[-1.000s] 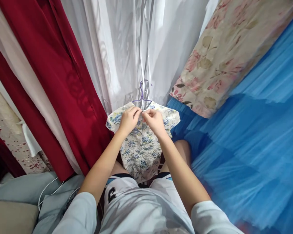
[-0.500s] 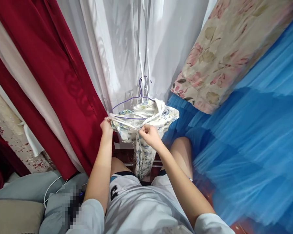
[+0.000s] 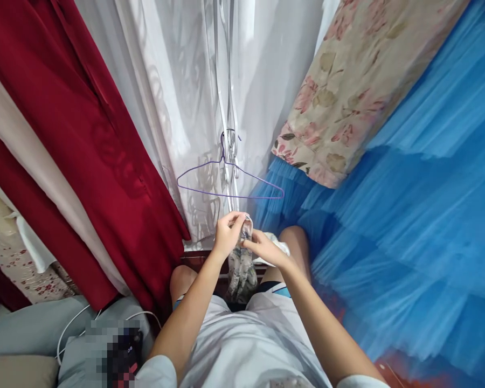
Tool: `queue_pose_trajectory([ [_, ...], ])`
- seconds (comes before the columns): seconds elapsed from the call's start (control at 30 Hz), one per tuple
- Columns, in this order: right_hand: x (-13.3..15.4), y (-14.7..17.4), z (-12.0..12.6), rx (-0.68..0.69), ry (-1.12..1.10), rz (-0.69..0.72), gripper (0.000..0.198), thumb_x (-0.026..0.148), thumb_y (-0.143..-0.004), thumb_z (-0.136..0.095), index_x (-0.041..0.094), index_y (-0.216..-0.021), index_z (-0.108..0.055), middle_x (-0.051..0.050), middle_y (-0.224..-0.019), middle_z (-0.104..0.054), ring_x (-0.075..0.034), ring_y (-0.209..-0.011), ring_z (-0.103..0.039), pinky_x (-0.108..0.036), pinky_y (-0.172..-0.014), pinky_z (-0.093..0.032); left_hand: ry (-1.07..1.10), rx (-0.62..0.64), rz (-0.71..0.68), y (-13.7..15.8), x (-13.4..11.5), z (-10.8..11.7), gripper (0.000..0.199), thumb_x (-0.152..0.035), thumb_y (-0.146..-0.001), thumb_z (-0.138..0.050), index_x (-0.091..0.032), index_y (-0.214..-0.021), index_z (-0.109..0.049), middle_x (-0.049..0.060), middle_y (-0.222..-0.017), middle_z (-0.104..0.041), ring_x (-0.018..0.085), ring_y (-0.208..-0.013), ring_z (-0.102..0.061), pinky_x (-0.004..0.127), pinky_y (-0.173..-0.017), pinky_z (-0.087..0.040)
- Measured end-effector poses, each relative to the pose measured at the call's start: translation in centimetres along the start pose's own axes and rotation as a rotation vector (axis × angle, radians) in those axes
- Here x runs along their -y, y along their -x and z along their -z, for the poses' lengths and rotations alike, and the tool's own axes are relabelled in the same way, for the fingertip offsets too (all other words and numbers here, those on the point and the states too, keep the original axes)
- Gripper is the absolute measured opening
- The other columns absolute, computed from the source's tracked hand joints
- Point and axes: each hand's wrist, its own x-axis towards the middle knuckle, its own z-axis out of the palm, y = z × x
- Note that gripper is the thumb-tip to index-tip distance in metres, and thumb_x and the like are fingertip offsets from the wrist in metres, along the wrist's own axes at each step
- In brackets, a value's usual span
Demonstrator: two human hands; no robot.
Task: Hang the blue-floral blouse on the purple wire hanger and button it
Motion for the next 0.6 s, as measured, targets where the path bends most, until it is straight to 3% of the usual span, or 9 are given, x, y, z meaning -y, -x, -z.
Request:
queue_pose_trajectory([
  [0.1,1.3,0.3,1.2,0.006,-0.164,-0.046,0.034,0.046,-0.087,-0.059,0.016,-0.072,-0.057,0.002,-0.063,-0.054,-0.012,-0.056,-0.045,-0.024,-0.055,-0.036,-0.106,-0.017,-0.075,0.4,-0.7,-0.1,0.037,-0.041,-0.086,-0.066,-0.02,-0.118,-0.065,0.008,-0.107,-0.067,0.019,-0.1,-0.062,0.031,-0.093,-0.046],
  [0.13,1.8,0.5,1.7,-0.005,-0.214,-0.057,0.038,0.051,-0.087,-0.06,0.016,-0.072,-0.058,0.002,-0.063,-0.054,-0.011,-0.055,-0.045,-0.024,-0.054,-0.037,-0.096,0.031,-0.059,0.6,-0.7,0.0,0.044,-0.041,-0.086,-0.067,-0.022,-0.125,-0.061,0.008,-0.112,-0.065,0.02,-0.104,-0.061,0.032,-0.095,-0.045],
  [0.2,3.0,0.8,3.2,-0.024,-0.315,-0.075,0.04,0.054,-0.083,-0.065,0.015,-0.076,-0.062,0.0,-0.066,-0.061,-0.013,-0.056,-0.051,-0.025,-0.055,-0.041,-0.03,0.248,0.056,1.3,-0.5,0.3,0.047,-0.045,-0.086,-0.066,-0.021,-0.126,-0.06,0.008,-0.115,-0.065,0.021,-0.107,-0.06,0.032,-0.096,-0.044],
  [0.27,4.3,0.9,5.3,-0.044,-0.386,-0.086,0.034,0.049,-0.08,-0.072,0.016,-0.084,-0.067,-0.001,-0.073,-0.067,-0.015,-0.06,-0.059,-0.026,-0.058,-0.046,0.028,0.524,0.222,2.0,0.0,0.5,0.044,-0.05,-0.086,-0.063,-0.016,-0.112,-0.067,0.009,-0.105,-0.068,0.022,-0.099,-0.062,0.033,-0.092,-0.046],
  [0.33,5.2,0.7,8.1,-0.076,-0.389,-0.082,0.029,0.04,-0.074,-0.079,0.017,-0.09,-0.07,-0.002,-0.076,-0.071,-0.017,-0.062,-0.064,-0.027,-0.059,-0.049,-0.005,0.698,0.331,2.4,0.4,0.9,0.044,-0.052,-0.082,-0.067,-0.012,-0.099,-0.07,0.007,-0.093,-0.068,0.021,-0.088,-0.062,0.031,-0.083,-0.048],
  [0.4,5.5,-0.2,11.5,-0.136,-0.345,-0.055,0.028,0.033,-0.068,-0.083,0.016,-0.088,-0.074,-0.003,-0.075,-0.073,-0.018,-0.062,-0.066,-0.027,-0.058,-0.05,-0.116,0.701,0.331,2.3,0.7,1.7,0.042,-0.051,-0.079,-0.07,-0.011,-0.093,-0.069,0.005,-0.087,-0.067,0.02,-0.082,-0.06,0.029,-0.076,-0.047],
  [0.5,4.5,-3.1,16.1,-0.295,-0.3,-0.003,0.025,0.026,-0.059,-0.085,0.014,-0.078,-0.075,-0.003,-0.069,-0.074,-0.018,-0.057,-0.066,-0.026,-0.055,-0.05,-0.335,0.539,0.206,1.1,0.7,3.1,0.037,-0.049,-0.083,-0.064,-0.013,-0.082,-0.066,0.002,-0.079,-0.062,0.017,-0.076,-0.055,0.026,-0.07,-0.043],
  [0.6,3.3,-7.6,18.4,-0.355,-0.352,-0.026,0.024,0.025,-0.058,-0.085,0.015,-0.075,-0.071,-0.001,-0.066,-0.072,-0.015,-0.056,-0.064,-0.024,-0.055,-0.05,-0.426,0.437,0.097,-0.7,0.4,3.7,0.035,-0.048,-0.087,-0.058,-0.014,-0.08,-0.065,0.001,-0.077,-0.06,0.016,-0.076,-0.052,0.025,-0.069,-0.041],
])
